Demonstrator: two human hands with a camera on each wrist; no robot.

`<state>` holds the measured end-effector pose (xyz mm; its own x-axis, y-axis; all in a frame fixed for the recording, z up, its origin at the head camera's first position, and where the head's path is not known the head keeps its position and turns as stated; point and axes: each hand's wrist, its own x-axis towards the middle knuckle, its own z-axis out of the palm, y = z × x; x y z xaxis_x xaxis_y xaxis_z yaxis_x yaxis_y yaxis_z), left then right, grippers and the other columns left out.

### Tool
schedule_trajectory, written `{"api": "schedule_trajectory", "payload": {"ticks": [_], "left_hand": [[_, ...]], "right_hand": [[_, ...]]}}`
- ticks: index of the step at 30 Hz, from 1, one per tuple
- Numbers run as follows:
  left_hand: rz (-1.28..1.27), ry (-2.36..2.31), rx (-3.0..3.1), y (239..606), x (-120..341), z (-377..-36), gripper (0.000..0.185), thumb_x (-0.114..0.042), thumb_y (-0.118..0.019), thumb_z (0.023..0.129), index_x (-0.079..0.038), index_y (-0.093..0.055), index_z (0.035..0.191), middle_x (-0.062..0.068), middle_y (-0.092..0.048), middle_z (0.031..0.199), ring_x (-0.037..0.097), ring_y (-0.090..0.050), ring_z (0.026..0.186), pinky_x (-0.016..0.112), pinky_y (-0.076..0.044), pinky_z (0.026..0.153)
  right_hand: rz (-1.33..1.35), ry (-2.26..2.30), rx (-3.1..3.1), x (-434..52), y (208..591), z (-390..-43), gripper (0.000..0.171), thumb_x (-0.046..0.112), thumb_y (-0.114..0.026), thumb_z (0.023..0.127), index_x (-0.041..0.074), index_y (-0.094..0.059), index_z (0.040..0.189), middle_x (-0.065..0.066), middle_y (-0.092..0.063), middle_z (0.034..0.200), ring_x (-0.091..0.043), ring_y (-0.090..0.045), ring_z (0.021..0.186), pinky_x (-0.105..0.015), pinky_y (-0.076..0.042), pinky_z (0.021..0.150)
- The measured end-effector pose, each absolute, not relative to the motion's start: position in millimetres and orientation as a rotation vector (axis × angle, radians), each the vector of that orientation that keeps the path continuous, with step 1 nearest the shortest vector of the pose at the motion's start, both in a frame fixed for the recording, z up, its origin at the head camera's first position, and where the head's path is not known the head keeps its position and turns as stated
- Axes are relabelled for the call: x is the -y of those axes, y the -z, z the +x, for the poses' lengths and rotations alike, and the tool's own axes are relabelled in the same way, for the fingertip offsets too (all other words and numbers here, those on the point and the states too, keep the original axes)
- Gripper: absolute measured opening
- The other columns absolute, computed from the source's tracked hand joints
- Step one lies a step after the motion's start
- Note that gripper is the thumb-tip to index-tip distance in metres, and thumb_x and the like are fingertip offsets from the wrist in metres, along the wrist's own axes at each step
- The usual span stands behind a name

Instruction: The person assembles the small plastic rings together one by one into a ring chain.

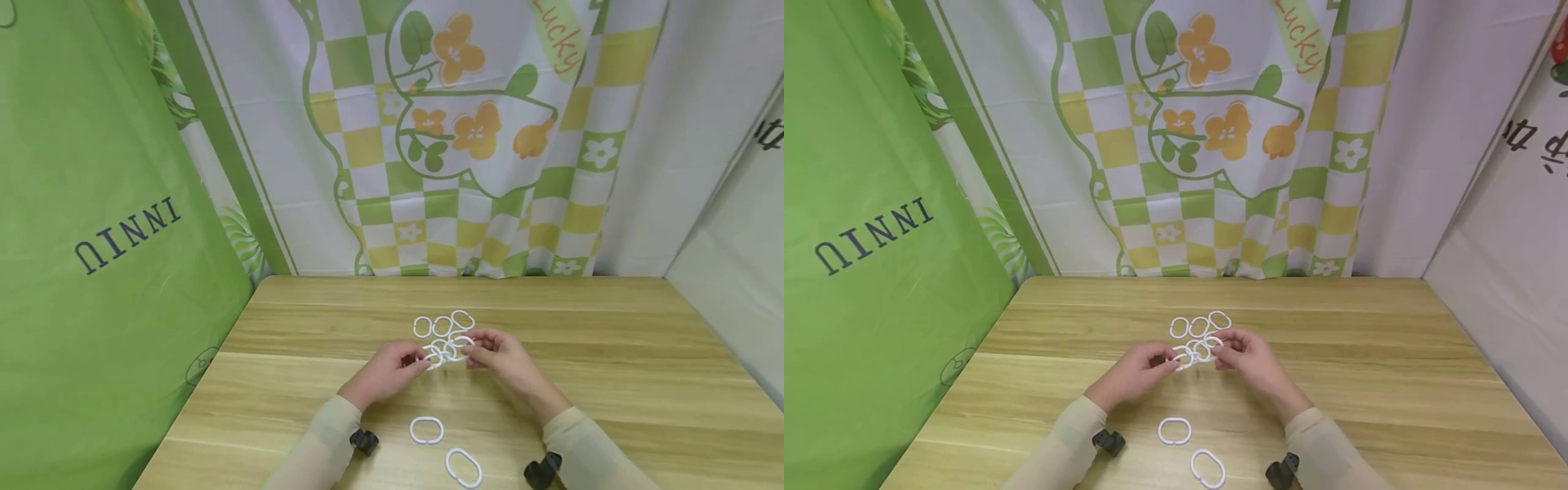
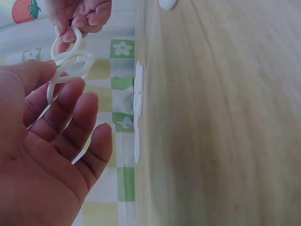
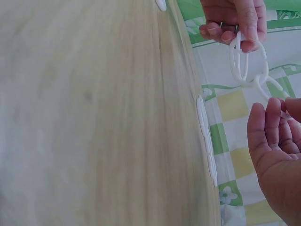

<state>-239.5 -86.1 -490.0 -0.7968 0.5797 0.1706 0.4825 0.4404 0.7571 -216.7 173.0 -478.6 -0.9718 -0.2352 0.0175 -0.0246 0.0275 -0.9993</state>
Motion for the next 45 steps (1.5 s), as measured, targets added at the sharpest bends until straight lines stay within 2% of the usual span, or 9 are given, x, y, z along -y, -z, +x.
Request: {"api": "schedule_trajectory", "payload": {"ticks": [8,14,18,23,29,34,38,45], "left_hand": [[0.886,-1.292,-2.573,498,94,-245,0.017,-0.030,-0.065,0.103,-0.016,-0.075,0.101,-0.010,-0.065,0.086,0.006,-0.056,0.079,0.026,-0.051,0.072],[0.832,-1.291,-2.603,495,93,-245,0.024,-0.036,-0.064,0.104,-0.016,-0.077,0.107,-0.011,-0.070,0.095,0.006,-0.061,0.086,0.027,-0.053,0.079],[0.879,-1.325,-2.598,489,85,-244,0.022,-0.035,-0.066,0.103,-0.016,-0.077,0.106,-0.011,-0.069,0.091,0.005,-0.059,0.081,0.025,-0.052,0.074],[0.935,-1.401,-2.563,479,77,-241,0.018,-0.028,-0.069,0.101,-0.012,-0.075,0.105,-0.009,-0.065,0.085,0.005,-0.055,0.075,0.024,-0.049,0.068],[0.886,-1.491,-2.525,480,77,-241,0.012,-0.021,-0.072,0.100,-0.010,-0.074,0.101,-0.006,-0.070,0.087,0.007,-0.060,0.078,0.024,-0.051,0.071],[0.838,-1.529,-2.521,483,79,-243,0.013,-0.021,-0.072,0.100,-0.009,-0.075,0.102,-0.004,-0.071,0.091,0.008,-0.061,0.081,0.025,-0.052,0.073],[0.802,-1.553,-2.525,480,81,-244,0.013,-0.020,-0.071,0.100,-0.008,-0.075,0.103,-0.003,-0.071,0.091,0.009,-0.060,0.081,0.025,-0.052,0.073],[0.817,-1.554,-2.529,480,89,-244,0.012,-0.016,-0.070,0.100,-0.005,-0.074,0.102,-0.006,-0.067,0.088,0.009,-0.056,0.077,0.023,-0.049,0.067]], "right_hand": [[-0.356,2.119,-2.052,-169,484,-214,0.034,-0.005,-0.061,0.098,-0.026,-0.051,0.123,-0.017,-0.069,0.105,-0.012,-0.070,0.091,-0.034,-0.060,0.087],[-0.444,2.117,-2.033,-167,485,-214,0.035,-0.004,-0.060,0.100,-0.028,-0.049,0.123,-0.018,-0.070,0.106,-0.019,-0.072,0.093,-0.034,-0.060,0.087],[-0.478,2.123,-2.020,-165,484,-213,0.034,-0.005,-0.059,0.100,-0.028,-0.049,0.123,-0.012,-0.071,0.103,-0.017,-0.072,0.092,-0.034,-0.060,0.086],[-0.505,2.131,-2.004,-159,481,-211,0.025,-0.004,-0.062,0.099,-0.021,-0.056,0.118,-0.010,-0.071,0.104,-0.014,-0.071,0.091,-0.033,-0.060,0.086],[-0.537,2.169,-1.949,-155,481,-210,0.018,-0.006,-0.062,0.098,-0.015,-0.060,0.114,-0.006,-0.071,0.103,-0.016,-0.072,0.094,-0.035,-0.060,0.088],[-0.575,2.173,-1.968,-156,485,-211,0.021,-0.007,-0.062,0.097,-0.019,-0.057,0.113,-0.007,-0.071,0.103,-0.017,-0.072,0.094,-0.034,-0.060,0.087],[-0.468,2.145,-2.051,-162,484,-215,0.025,-0.004,-0.062,0.097,-0.020,-0.058,0.115,-0.008,-0.070,0.103,-0.019,-0.071,0.090,-0.033,-0.060,0.083],[-0.075,1.963,-2.259,-177,480,-232,0.023,0.006,-0.062,0.100,-0.013,-0.062,0.114,-0.004,-0.064,0.089,-0.017,-0.060,0.078,-0.031,-0.057,0.071]]}}
